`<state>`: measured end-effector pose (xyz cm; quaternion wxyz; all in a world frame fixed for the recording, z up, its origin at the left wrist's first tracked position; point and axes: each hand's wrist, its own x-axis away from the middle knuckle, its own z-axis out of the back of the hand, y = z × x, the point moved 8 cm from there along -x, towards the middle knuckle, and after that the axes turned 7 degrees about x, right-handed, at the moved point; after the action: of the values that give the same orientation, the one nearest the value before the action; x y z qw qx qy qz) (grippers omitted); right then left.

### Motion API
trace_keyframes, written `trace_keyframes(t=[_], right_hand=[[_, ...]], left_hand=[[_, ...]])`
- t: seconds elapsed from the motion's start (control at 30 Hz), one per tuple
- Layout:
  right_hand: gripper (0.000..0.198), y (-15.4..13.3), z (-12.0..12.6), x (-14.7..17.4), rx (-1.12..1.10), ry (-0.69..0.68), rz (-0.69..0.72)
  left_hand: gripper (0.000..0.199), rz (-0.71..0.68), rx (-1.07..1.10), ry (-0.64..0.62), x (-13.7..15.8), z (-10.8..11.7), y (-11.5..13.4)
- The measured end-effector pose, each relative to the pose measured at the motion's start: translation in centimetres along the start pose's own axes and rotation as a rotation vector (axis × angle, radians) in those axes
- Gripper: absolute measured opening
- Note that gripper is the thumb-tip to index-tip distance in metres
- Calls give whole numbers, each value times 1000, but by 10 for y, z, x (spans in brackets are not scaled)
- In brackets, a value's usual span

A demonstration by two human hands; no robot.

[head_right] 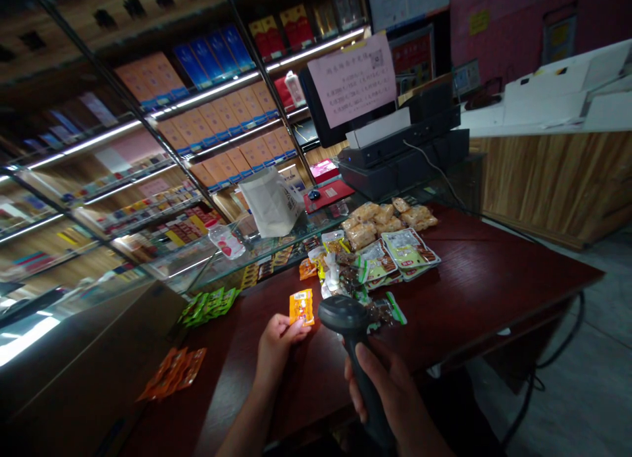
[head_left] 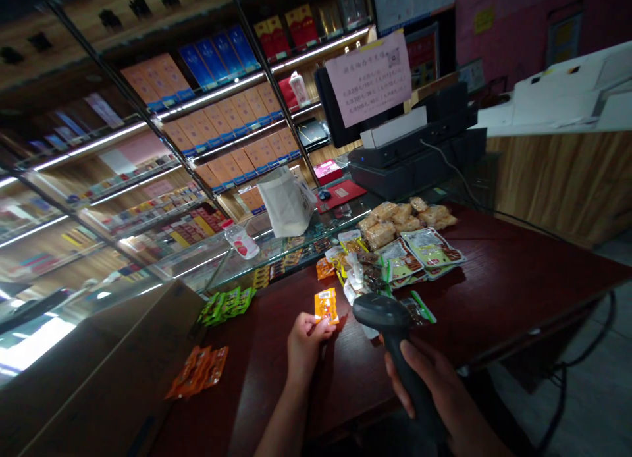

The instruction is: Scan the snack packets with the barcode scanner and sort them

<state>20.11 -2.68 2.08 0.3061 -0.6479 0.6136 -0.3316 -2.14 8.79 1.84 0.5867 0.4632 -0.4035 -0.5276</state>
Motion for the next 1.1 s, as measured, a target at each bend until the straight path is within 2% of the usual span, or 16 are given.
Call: trace_keyframes(t=[0.13, 0.23, 0.43, 0.7, 0.87, 1.0, 1.1], right_hand=[[45, -1, -2, 0, 16, -44, -12], [44, -2, 1, 0, -2, -22, 5], [49, 5, -3, -3, 30, -81, -26], [50, 4, 5, -5, -78, -47, -68], [48, 6, 10, -8, -51, -65, -105], [56, 10, 10, -11, 18, -93, -129], [55, 13, 9, -12, 11, -105, -139]], left_hand=[[26, -1, -11, 17, 1, 1, 3], [26, -8, -3, 23, 1, 2, 3], [40, 3, 176, 42, -1, 2, -3], [45, 70, 342, 71, -9, 4, -13], [33, 137, 441, 127, -34, 5, -7], [27, 140, 474, 181, -70, 2, 7], [25, 145, 468, 170, -98, -6, 14]])
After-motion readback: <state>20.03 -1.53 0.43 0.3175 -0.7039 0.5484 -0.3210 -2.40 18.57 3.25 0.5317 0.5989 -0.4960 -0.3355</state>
